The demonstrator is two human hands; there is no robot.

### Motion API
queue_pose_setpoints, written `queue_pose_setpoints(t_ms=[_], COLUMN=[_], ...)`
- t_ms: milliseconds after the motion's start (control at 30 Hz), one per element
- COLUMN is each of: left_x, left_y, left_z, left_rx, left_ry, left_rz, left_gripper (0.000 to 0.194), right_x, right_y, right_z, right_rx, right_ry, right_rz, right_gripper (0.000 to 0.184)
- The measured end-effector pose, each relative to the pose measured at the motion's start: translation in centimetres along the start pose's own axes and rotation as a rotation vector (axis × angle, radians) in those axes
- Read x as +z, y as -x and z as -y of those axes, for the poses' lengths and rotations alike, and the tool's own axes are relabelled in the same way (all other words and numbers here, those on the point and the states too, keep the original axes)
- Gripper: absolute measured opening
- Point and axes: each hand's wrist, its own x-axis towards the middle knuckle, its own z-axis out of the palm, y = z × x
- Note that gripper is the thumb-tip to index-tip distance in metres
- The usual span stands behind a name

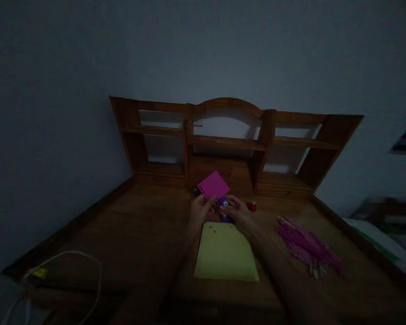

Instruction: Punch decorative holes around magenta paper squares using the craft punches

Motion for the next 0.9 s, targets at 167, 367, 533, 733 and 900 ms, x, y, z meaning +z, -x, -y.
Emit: queue_pose_setpoints(t_ms=[167,367,533,733,900], left_x=[0.13,0.18,0.12,0.05,-0.03], left_y=[0.18,0.22,0.17,0.10,0.03], left_z=[-0.48,-0.61,-0.39,-0.27,-0.15], left_rx=[0.010,0.003,0.013,0.000,-0.004], left_ry=[-0.008,0.000,-0.016,-0.029,-0.026], left_rz=[-0.013,0.015,0.031,0.018,0.026], left_gripper=[0.039,0.036,0.034,0.035,0.036], right_x=[-0.17,-0.39,-0.41,-0.58,-0.60], right_y=[-0.10,-0.30,-0.24,-0.31,-0.48], right_z=[-0.16,-0.39,-0.43,-0.32,-0.12], right_rx=[-0.002,0.001,-0.001,0.018,0.021], right_ry=[0.012,-0.005,-0.020,-0.031,-0.017], right_rz=[0.012,0.018,0.030,0.045,0.011], right_gripper=[0.047,0.045,0.044,0.040,0.038])
